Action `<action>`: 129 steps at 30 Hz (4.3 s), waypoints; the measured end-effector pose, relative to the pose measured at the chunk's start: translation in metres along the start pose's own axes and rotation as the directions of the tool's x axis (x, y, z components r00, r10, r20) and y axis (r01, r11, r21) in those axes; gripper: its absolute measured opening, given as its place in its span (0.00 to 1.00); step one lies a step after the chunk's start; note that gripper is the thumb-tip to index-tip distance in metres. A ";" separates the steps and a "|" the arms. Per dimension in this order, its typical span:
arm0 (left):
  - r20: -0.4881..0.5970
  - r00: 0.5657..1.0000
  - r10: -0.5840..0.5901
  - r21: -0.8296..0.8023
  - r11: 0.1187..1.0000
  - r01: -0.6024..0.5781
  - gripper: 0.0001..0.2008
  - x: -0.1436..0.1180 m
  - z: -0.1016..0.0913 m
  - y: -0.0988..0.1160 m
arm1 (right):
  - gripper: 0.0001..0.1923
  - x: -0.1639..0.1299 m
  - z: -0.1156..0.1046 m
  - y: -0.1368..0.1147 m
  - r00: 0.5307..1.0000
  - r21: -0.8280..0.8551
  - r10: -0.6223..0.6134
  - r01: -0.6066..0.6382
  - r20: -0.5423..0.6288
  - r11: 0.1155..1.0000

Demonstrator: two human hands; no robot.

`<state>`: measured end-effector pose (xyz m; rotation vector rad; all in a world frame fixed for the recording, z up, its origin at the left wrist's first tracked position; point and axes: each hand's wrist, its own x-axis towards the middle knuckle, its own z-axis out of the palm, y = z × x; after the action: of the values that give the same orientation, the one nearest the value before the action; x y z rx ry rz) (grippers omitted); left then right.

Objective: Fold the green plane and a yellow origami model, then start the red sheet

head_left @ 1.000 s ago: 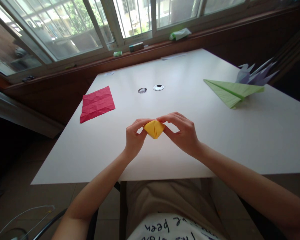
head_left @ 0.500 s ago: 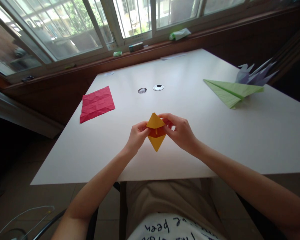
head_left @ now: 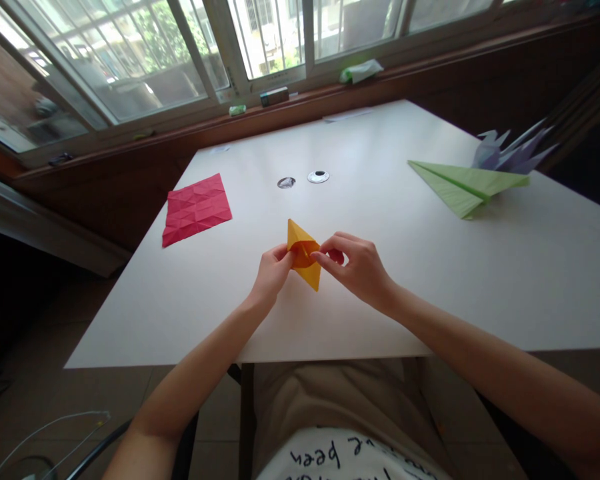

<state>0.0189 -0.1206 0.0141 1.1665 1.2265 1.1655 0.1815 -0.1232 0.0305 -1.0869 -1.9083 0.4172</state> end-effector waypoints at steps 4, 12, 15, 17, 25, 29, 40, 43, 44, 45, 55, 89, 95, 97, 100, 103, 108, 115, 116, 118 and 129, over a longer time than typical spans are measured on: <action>0.063 0.998 -0.014 -0.022 1.000 0.016 0.14 -0.002 0.002 0.002 | 0.11 0.001 0.000 0.002 0.998 -0.084 0.055 -0.054 0.004 0.995; 0.156 0.987 -0.042 0.029 0.999 0.038 0.14 -0.005 0.005 0.006 | 0.08 0.003 -0.002 0.003 0.991 -0.177 0.127 -0.119 0.034 0.977; 0.146 0.988 -0.055 0.084 0.996 0.043 0.18 -0.005 0.006 0.006 | 0.08 0.005 -0.004 0.006 0.991 -0.206 0.133 -0.126 0.022 0.970; 0.115 0.990 -0.080 0.095 0.993 0.069 0.20 -0.005 0.006 0.005 | 0.08 0.007 -0.007 0.007 0.993 -0.214 0.119 -0.114 0.012 0.970; 0.088 0.989 -0.122 0.142 0.984 0.109 0.24 -0.008 0.004 0.013 | 0.04 0.045 -0.060 0.030 0.996 -0.461 0.086 -0.081 -0.009 0.884; 0.151 0.984 -0.096 0.156 0.985 0.073 0.17 -0.010 0.002 0.018 | 0.07 0.084 -0.105 0.080 0.947 -0.658 0.306 -0.294 -0.100 0.694; 0.442 0.894 -0.072 0.301 0.951 -0.072 0.17 -0.009 0.001 0.021 | 0.25 0.127 -0.144 0.160 0.847 -0.742 0.467 -0.480 -0.254 0.468; 0.442 0.892 -0.095 0.333 0.941 -0.065 0.20 -0.008 -0.005 0.024 | 0.26 0.127 -0.144 0.167 0.866 -0.753 0.436 -0.453 -0.246 0.477; 0.438 0.894 -0.094 0.348 0.935 -0.073 0.21 -0.007 -0.008 0.025 | 0.26 0.127 -0.145 0.167 0.870 -0.757 0.430 -0.445 -0.239 0.479; 0.434 0.897 -0.087 0.365 0.927 -0.086 0.21 -0.006 -0.012 0.025 | 0.24 0.127 -0.147 0.166 0.874 -0.760 0.427 -0.438 -0.233 0.481; -0.097 0.925 0.367 0.858 0.502 -0.109 0.30 0.077 -0.109 0.007 | 0.16 0.096 -0.114 0.129 0.975 -0.742 0.175 -0.218 -0.137 0.634; 0.384 0.899 0.212 0.904 0.110 -0.413 0.27 0.063 -0.086 -0.018 | 0.23 0.043 -0.034 0.114 0.941 -0.343 -0.153 0.257 0.301 0.904; 0.490 0.859 0.147 0.846 0.159 -0.509 0.31 0.052 -0.061 -0.019 | 0.30 0.038 -0.025 0.105 0.833 -0.335 -0.068 0.294 0.549 0.895; 0.489 0.861 0.142 0.844 0.172 -0.508 0.31 0.054 -0.064 -0.020 | 0.30 0.038 -0.024 0.105 0.841 -0.327 -0.053 0.267 0.539 0.907; 0.460 0.877 0.141 0.854 0.199 -0.480 0.33 0.059 -0.071 -0.021 | 0.32 0.039 -0.025 0.106 0.855 -0.287 -0.051 0.228 0.516 0.930; 0.380 0.907 0.183 0.877 0.240 -0.416 0.34 0.064 -0.076 -0.023 | 0.33 0.040 -0.026 0.107 0.866 -0.264 -0.058 0.214 0.497 0.940; 0.338 0.897 0.284 0.871 0.268 -0.413 0.33 0.068 -0.080 -0.023 | 0.30 0.040 -0.028 0.108 0.870 -0.239 -0.081 0.222 0.486 0.945; 0.378 0.863 0.335 0.822 0.306 -0.479 0.31 0.069 -0.082 -0.023 | 0.28 0.040 -0.028 0.109 0.871 -0.217 -0.097 0.226 0.481 0.950; 0.384 0.859 0.338 0.815 0.313 -0.487 0.31 0.069 -0.082 -0.023 | 0.28 0.040 -0.028 0.109 0.871 -0.216 -0.095 0.223 0.482 0.951; 0.391 0.852 0.347 0.803 0.324 -0.500 0.32 0.069 -0.082 -0.023 | 0.29 0.040 -0.028 0.109 0.871 -0.216 -0.088 0.216 0.484 0.952; 0.221 0.932 0.287 0.358 0.865 -0.351 0.37 0.073 -0.083 -0.020 | 0.34 0.039 -0.027 0.113 0.890 -0.198 -0.058 0.164 0.453 0.966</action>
<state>-0.0635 -0.0484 -0.0105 1.7899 1.2022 1.0612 0.2537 -0.0313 -0.0063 -1.0876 -2.4656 0.4096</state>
